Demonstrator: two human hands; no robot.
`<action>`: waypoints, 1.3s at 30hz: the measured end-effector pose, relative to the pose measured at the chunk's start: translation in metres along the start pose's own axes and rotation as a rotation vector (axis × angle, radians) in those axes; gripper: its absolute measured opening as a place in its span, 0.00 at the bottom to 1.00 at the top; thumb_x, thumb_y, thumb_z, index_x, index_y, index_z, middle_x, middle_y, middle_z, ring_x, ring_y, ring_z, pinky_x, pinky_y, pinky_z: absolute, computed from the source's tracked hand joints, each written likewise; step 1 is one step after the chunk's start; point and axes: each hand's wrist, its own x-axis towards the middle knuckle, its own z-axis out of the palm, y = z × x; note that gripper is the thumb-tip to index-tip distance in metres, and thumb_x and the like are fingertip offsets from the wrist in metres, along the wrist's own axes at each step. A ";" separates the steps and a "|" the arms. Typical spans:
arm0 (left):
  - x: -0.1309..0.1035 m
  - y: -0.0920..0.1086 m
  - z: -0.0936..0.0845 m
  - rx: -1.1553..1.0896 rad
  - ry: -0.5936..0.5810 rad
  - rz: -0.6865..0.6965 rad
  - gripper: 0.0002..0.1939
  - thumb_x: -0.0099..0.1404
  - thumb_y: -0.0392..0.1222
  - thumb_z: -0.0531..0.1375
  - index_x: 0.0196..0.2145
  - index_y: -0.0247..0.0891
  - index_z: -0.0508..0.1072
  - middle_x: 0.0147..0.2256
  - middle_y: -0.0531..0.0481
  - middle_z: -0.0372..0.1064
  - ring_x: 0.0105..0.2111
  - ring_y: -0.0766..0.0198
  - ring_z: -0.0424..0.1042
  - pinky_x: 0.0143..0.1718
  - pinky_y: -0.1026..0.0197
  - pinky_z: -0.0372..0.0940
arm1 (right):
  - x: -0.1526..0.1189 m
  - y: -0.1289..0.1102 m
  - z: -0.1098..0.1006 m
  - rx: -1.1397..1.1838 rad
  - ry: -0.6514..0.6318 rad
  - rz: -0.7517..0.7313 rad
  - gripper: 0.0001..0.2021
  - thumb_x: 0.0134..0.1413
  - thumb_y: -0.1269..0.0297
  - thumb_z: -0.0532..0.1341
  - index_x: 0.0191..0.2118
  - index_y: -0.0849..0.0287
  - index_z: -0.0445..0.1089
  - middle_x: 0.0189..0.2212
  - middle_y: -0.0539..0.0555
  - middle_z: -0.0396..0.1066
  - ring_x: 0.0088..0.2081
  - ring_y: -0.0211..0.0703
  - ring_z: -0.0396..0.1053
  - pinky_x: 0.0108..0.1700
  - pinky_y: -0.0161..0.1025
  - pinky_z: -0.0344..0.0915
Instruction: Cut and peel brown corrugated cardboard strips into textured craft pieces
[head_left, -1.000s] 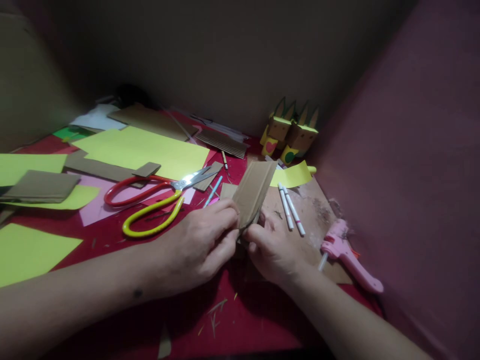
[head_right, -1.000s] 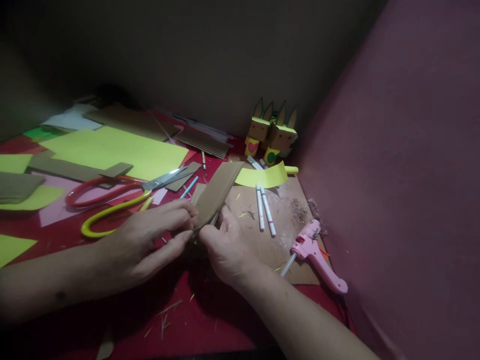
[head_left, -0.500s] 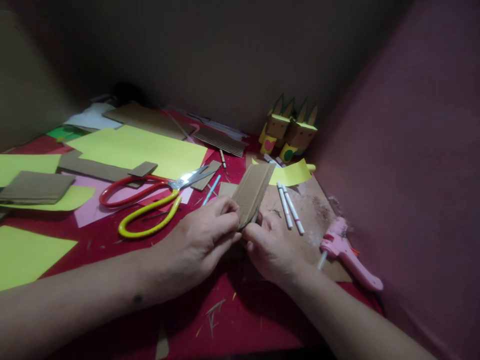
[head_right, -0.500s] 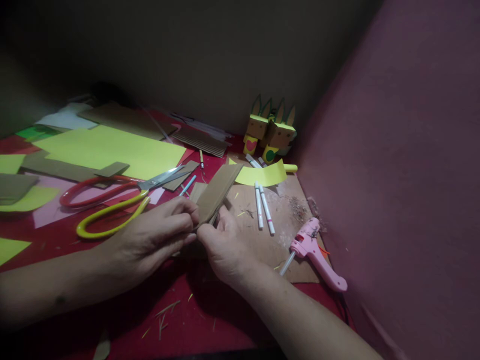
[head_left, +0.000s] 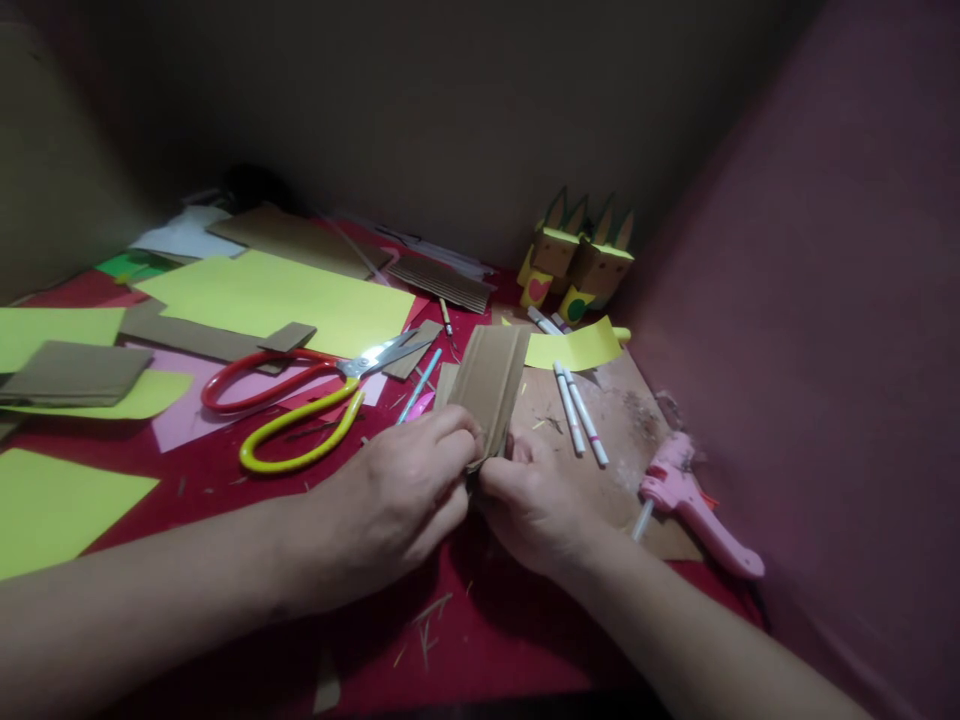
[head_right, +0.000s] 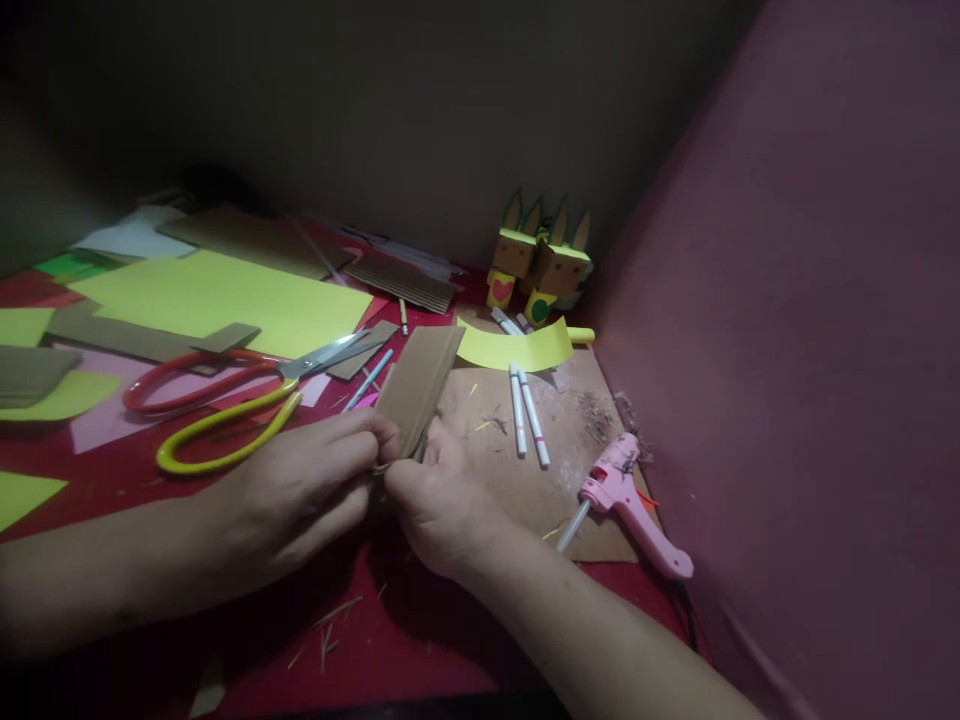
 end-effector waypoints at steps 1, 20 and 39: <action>0.001 -0.001 -0.002 -0.052 -0.017 -0.029 0.10 0.65 0.28 0.48 0.30 0.35 0.66 0.31 0.48 0.64 0.29 0.65 0.64 0.31 0.64 0.62 | 0.001 -0.002 0.001 0.039 0.001 0.024 0.16 0.28 0.77 0.55 0.30 0.57 0.66 0.26 0.47 0.70 0.31 0.41 0.68 0.32 0.35 0.64; -0.006 -0.004 0.015 0.541 0.177 0.287 0.10 0.64 0.23 0.50 0.38 0.21 0.71 0.38 0.31 0.71 0.40 0.49 0.69 0.40 0.51 0.70 | 0.002 0.003 0.002 0.063 0.101 0.015 0.10 0.34 0.71 0.58 0.29 0.53 0.67 0.22 0.45 0.66 0.30 0.40 0.68 0.30 0.35 0.64; -0.010 -0.008 0.010 0.337 0.122 0.064 0.09 0.66 0.27 0.49 0.37 0.31 0.68 0.34 0.41 0.70 0.34 0.55 0.70 0.33 0.55 0.69 | 0.005 0.005 -0.002 0.060 0.035 0.059 0.11 0.32 0.76 0.58 0.27 0.55 0.66 0.19 0.44 0.63 0.22 0.36 0.58 0.24 0.32 0.57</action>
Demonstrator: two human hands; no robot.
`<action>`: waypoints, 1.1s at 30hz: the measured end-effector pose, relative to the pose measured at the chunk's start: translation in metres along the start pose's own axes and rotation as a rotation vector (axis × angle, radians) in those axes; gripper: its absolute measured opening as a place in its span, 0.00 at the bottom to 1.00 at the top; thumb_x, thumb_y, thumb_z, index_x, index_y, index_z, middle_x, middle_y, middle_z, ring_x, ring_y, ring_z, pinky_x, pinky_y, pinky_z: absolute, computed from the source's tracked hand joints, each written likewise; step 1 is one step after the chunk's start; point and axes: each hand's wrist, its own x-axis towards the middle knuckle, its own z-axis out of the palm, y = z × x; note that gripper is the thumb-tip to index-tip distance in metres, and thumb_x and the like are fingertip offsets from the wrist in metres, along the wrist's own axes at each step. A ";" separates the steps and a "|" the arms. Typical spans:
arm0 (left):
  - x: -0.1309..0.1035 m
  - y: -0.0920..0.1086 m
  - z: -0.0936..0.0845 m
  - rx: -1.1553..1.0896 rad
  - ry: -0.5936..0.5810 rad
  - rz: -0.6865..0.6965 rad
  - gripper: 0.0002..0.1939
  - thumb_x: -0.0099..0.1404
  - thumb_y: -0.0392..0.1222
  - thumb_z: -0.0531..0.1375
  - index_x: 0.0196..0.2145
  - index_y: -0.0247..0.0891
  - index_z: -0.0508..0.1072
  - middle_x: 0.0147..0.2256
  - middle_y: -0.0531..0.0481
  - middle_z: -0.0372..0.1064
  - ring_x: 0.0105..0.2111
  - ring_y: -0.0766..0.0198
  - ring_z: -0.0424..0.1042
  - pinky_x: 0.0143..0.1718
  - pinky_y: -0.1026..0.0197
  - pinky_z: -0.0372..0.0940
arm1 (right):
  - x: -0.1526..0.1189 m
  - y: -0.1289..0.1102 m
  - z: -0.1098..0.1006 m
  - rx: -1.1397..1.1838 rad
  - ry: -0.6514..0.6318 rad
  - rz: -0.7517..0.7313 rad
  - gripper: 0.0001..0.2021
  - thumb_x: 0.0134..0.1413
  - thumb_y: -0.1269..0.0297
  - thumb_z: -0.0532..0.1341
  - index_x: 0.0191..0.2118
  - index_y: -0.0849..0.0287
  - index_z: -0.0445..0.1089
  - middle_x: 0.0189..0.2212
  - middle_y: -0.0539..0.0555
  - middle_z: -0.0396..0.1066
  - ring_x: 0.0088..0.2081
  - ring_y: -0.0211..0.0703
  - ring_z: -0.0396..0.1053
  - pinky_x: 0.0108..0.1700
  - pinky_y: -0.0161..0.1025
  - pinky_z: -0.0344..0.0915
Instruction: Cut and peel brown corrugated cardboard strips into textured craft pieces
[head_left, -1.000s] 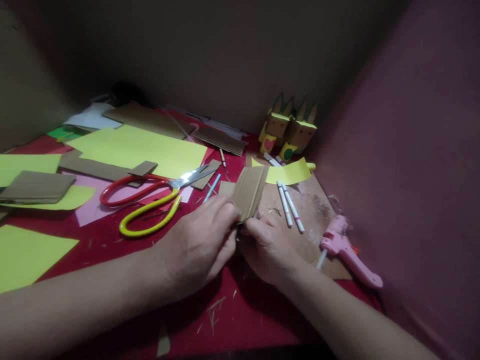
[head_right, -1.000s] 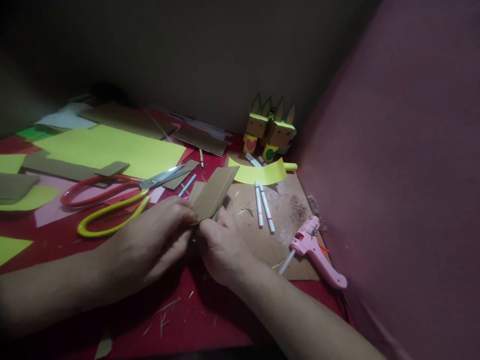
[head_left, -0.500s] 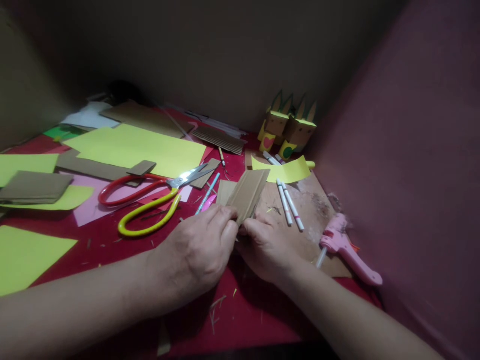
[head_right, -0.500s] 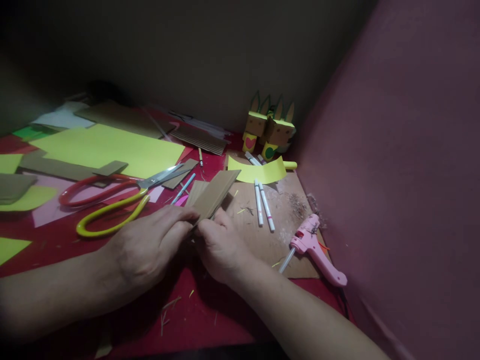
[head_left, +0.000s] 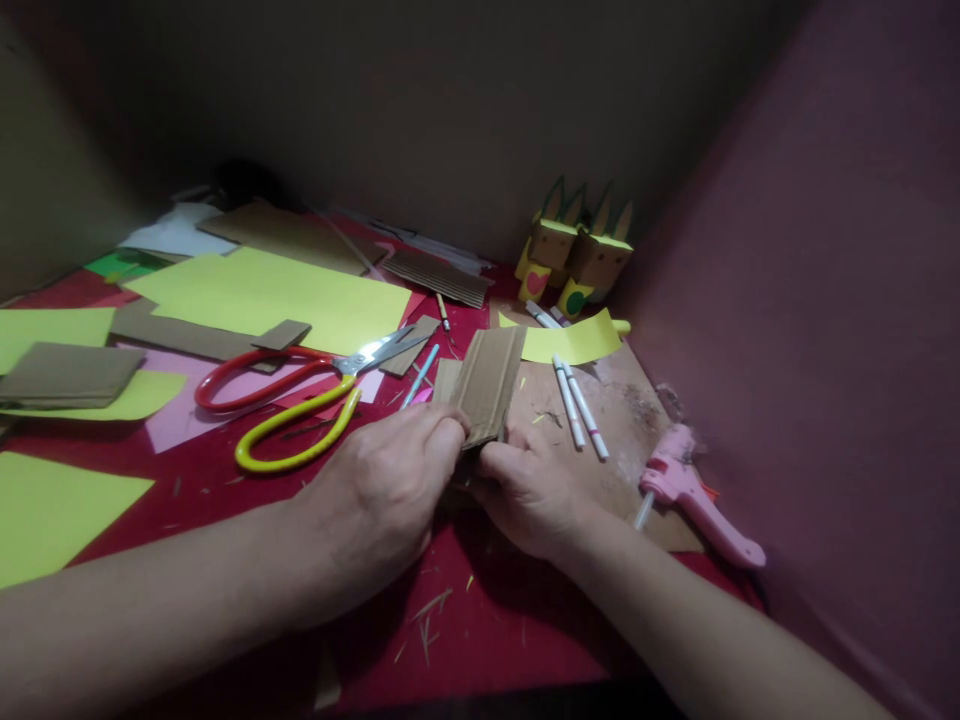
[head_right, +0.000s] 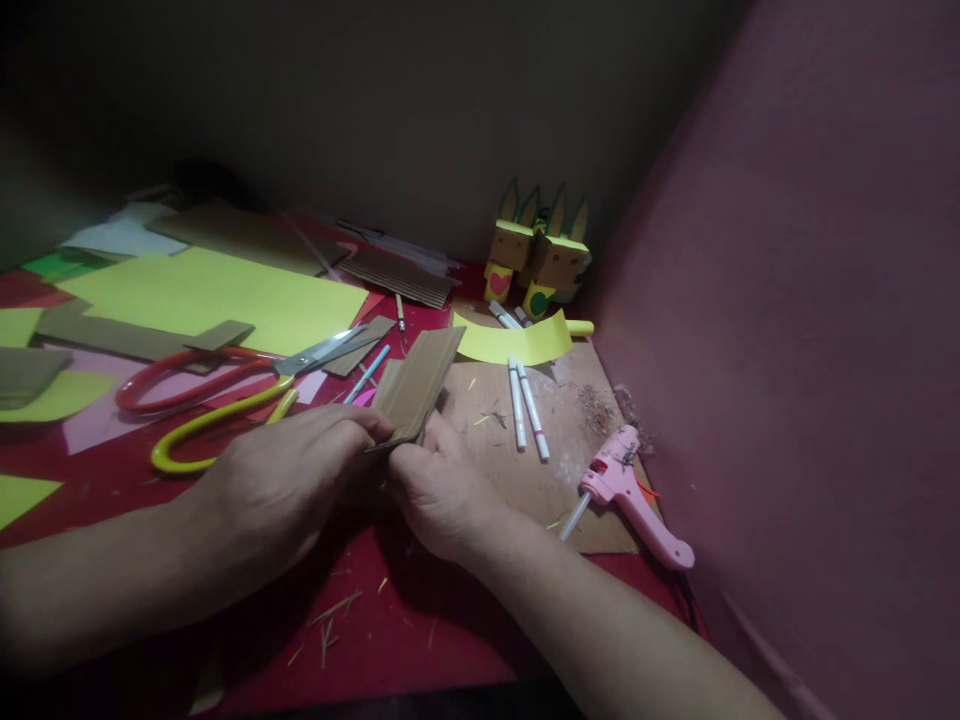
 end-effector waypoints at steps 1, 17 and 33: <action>0.001 -0.001 0.000 -0.029 -0.023 -0.021 0.08 0.66 0.28 0.49 0.37 0.32 0.68 0.34 0.42 0.69 0.34 0.56 0.70 0.33 0.55 0.68 | 0.001 0.000 0.000 0.003 0.007 0.001 0.11 0.31 0.75 0.58 0.28 0.55 0.66 0.19 0.43 0.62 0.22 0.36 0.57 0.24 0.32 0.57; 0.006 -0.018 0.000 -0.241 -0.101 -0.030 0.07 0.71 0.31 0.50 0.41 0.37 0.66 0.45 0.44 0.67 0.44 0.62 0.69 0.43 0.60 0.67 | 0.003 -0.018 -0.006 0.065 0.157 0.007 0.09 0.30 0.75 0.60 0.25 0.58 0.66 0.24 0.47 0.70 0.28 0.37 0.67 0.32 0.36 0.71; 0.004 -0.021 -0.002 -0.234 -0.092 0.049 0.07 0.71 0.33 0.51 0.40 0.32 0.69 0.45 0.41 0.69 0.43 0.63 0.70 0.42 0.63 0.68 | 0.001 -0.017 0.001 0.034 0.042 0.015 0.09 0.34 0.75 0.60 0.29 0.60 0.71 0.23 0.48 0.69 0.30 0.40 0.71 0.36 0.37 0.73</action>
